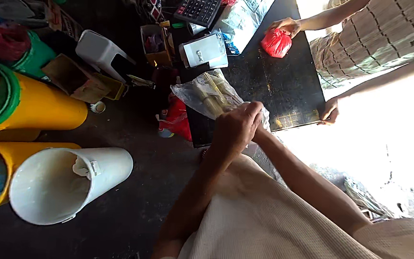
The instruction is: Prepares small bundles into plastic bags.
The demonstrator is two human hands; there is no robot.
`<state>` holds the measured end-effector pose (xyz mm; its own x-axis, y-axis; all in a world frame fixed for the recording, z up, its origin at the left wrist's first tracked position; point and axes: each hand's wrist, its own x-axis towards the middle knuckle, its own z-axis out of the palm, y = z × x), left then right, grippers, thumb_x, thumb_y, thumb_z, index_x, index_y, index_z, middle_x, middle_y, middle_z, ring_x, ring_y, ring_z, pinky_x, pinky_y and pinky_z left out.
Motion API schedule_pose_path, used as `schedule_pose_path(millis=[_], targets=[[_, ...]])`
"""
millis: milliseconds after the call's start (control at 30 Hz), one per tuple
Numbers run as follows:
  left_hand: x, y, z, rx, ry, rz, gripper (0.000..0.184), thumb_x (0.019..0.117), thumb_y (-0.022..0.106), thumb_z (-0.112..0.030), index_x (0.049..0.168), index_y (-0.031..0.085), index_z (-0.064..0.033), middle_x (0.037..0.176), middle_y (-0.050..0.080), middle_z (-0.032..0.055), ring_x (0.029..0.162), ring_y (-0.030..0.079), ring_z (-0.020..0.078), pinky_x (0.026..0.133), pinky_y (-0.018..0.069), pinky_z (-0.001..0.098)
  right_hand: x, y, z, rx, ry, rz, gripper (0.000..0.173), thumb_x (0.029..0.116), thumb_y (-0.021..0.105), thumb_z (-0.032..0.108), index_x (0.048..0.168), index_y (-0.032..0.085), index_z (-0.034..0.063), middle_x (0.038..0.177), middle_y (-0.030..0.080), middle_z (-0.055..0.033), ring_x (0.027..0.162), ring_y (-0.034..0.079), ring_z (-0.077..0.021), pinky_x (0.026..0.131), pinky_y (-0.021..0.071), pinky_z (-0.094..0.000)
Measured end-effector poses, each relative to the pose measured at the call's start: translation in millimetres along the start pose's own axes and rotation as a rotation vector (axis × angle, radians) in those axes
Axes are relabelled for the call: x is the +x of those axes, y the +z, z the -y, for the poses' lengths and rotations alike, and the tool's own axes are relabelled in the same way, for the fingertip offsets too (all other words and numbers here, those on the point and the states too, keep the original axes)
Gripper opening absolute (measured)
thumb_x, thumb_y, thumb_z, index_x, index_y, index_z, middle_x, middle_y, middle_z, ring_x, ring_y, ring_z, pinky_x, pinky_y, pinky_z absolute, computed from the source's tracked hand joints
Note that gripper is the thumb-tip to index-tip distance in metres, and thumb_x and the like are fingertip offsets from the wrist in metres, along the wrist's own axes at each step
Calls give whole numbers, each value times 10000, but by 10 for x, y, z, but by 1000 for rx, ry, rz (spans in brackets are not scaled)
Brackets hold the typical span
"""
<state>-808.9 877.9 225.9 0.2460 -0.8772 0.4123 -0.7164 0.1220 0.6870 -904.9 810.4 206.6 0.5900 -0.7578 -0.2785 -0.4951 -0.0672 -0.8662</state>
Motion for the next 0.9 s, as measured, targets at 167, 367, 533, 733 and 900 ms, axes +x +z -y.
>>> schedule_pose_path(millis=[167,367,533,733,900], targets=[[470,-258,-75,-111,-36,12,157,998,628,-129,1124,671,-46,731,634,66,578,588,189,518,489,369,-561,-524,-94,-19,-385,48,700,1028,543,503,1525,419,26,1422,607,-65,1293,596,-150,1105,511,-379],[1042,-859,-41,-140,-44,98,196,1026,565,-180,1089,680,-35,807,661,56,646,588,116,619,503,309,-756,-732,-88,-689,-652,-482,353,893,783,412,1198,732,244,1431,504,-198,1429,359,-413,1153,267,-658],[1153,-1093,-290,-243,111,301,211,1016,615,-208,873,664,-60,721,588,-9,599,528,37,563,442,213,-145,-927,439,-753,-902,-185,320,889,752,461,1157,749,285,1587,303,-324,1453,317,-515,1094,398,-650],[845,-1454,-199,-356,195,223,218,1038,575,-156,841,617,-72,669,530,-44,548,489,1,500,406,157,410,-677,834,-562,-1243,33,257,1028,533,197,924,713,46,887,713,-122,909,669,-222,946,449,-470],[-279,-1965,233,-546,120,-76,371,1045,554,-322,1320,604,-76,995,662,-46,818,624,49,716,558,239,110,-487,1286,-315,-1397,123,316,1037,476,180,798,578,2,655,541,-66,604,521,-48,581,430,-195]])
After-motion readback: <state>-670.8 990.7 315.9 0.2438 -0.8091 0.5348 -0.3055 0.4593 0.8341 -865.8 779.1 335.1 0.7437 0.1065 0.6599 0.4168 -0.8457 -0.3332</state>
